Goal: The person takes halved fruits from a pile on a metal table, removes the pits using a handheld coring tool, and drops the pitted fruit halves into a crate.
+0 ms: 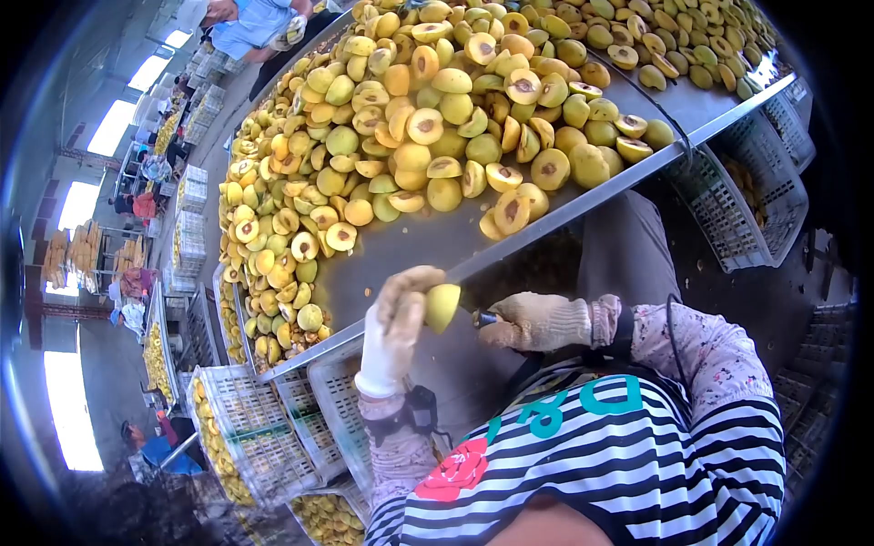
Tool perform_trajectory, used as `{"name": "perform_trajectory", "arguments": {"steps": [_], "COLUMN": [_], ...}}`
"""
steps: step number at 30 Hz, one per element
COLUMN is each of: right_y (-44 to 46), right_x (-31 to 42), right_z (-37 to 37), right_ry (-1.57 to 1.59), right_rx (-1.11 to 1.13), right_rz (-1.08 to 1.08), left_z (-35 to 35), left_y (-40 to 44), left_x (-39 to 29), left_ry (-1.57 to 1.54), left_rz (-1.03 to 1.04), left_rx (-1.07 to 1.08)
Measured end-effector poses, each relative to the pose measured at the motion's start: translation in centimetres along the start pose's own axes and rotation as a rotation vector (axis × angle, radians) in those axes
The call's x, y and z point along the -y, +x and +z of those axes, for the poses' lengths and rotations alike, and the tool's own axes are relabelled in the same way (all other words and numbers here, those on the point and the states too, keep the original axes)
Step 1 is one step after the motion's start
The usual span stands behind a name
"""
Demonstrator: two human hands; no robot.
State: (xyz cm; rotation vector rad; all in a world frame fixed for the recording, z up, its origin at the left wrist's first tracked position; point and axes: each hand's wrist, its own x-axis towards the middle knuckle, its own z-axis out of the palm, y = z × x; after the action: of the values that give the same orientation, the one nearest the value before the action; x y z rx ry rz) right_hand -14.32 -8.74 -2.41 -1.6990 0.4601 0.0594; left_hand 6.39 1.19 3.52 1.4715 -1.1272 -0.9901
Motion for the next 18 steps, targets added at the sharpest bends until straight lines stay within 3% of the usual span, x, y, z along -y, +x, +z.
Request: {"name": "perform_trajectory", "arguments": {"steps": [1, 3, 4, 5, 8, 11, 15, 16, 18], "right_y": [-0.6, -1.2, -0.8, -0.6, -0.1, -0.7, -1.8, -1.8, -1.8], "right_x": [0.6, 1.9, 1.2, 1.2, 0.9, 2.4, 2.6, 2.6, 3.5], "right_z": [0.1, 0.1, 0.9, 1.0, 1.5, 1.1, 1.4, 0.6, 0.7], "right_ry": [0.149, 0.279, 0.461, 0.492, 0.559, 0.617, 0.599, 0.462, 0.225], "right_rx": [0.015, 0.122, 0.127, 0.077, -0.012, 0.0, 0.006, 0.036, -0.019], "right_rz": [0.146, 0.263, 0.215, 0.209, 0.212, 0.205, 0.115, 0.192, 0.142], "left_z": [0.5, 3.0, 4.8, 6.5, 7.3, 6.5, 5.0, 4.8, 5.3], "left_y": [-0.2, -1.0, -1.3, -1.5, -1.3, -1.6, -2.0, -2.0, -2.4], "left_x": [1.7, 3.7, 3.8, 5.5, 5.8, 5.1, 5.3, 5.8, 4.7], "left_ry": [-0.146, -0.421, -0.296, -0.488, -0.774, -0.573, -0.902, -0.856, -0.845], "left_rz": [0.039, -0.037, -0.006, -0.001, 0.09, 0.137, 0.072, 0.093, 0.02], "left_rx": [-0.093, -0.077, -0.1, -0.266, -0.255, -0.196, -0.148, -0.181, -0.223]}}
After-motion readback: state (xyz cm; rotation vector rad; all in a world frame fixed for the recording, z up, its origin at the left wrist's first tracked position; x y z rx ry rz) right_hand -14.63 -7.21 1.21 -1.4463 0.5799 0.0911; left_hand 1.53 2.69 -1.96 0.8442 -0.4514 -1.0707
